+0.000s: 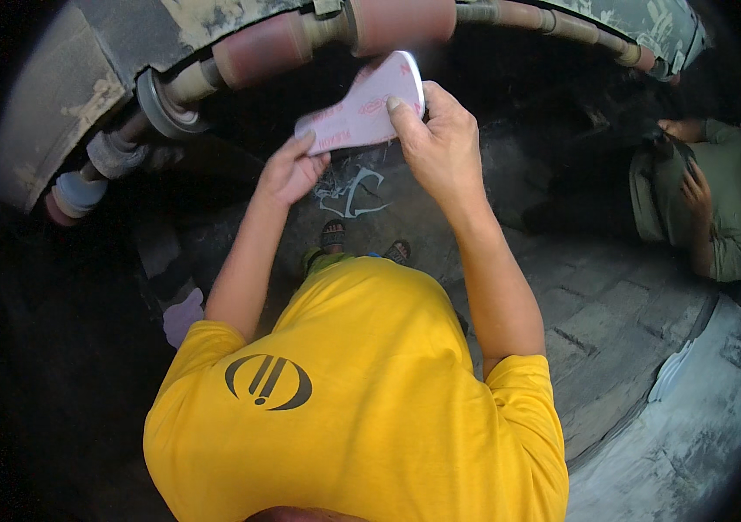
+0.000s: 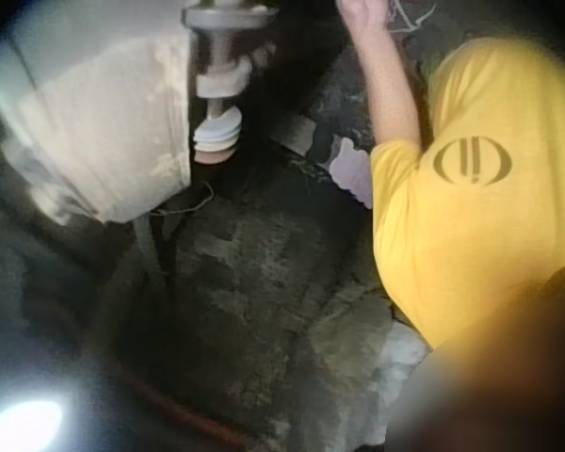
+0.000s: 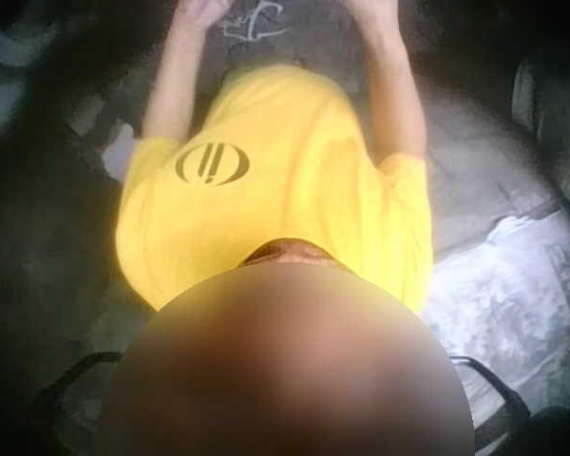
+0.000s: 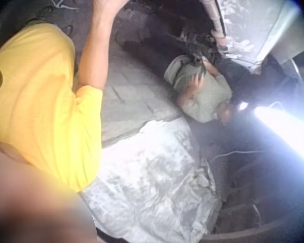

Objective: The person repeatedly presses the edges of shoe soles against a rotating sanding drum to smooth them. They handle several soles one at a time, turning each over to treat different edges, then place them aside. The person also smooths a small rectangular block at the end.

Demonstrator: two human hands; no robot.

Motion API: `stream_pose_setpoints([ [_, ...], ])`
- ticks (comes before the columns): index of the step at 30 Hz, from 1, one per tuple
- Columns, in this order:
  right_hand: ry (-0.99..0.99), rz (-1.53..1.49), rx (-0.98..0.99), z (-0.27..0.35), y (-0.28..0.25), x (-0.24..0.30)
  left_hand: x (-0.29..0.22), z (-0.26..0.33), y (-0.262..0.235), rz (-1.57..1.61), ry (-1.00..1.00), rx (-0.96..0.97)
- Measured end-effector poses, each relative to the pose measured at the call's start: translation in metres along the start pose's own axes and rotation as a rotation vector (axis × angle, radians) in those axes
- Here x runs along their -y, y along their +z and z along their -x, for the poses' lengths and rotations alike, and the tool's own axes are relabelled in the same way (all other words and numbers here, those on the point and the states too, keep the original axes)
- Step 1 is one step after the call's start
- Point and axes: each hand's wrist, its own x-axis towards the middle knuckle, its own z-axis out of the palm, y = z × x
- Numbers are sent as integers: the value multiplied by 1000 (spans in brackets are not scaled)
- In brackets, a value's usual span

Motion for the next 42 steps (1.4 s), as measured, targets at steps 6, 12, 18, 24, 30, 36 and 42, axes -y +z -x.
stream_pose_setpoints([
  [6,47,-86,-36,9,-10,0,-25,-70,28,151,148,-5],
  [12,13,-194,-43,31,-42,6,-26,-98,60,195,151,81],
  [18,-26,-145,-73,43,-86,-1,0,-92,106,158,141,313],
  [24,26,-349,-138,57,-154,-56,59,-5,112,-764,33,159],
  [30,425,-571,136,68,-104,-174,138,81,71,-894,-188,-67],
  [36,615,-239,574,198,12,-234,198,260,-97,-6,47,-525],
  [42,404,545,1016,327,58,-273,190,435,-261,133,177,-921],
])
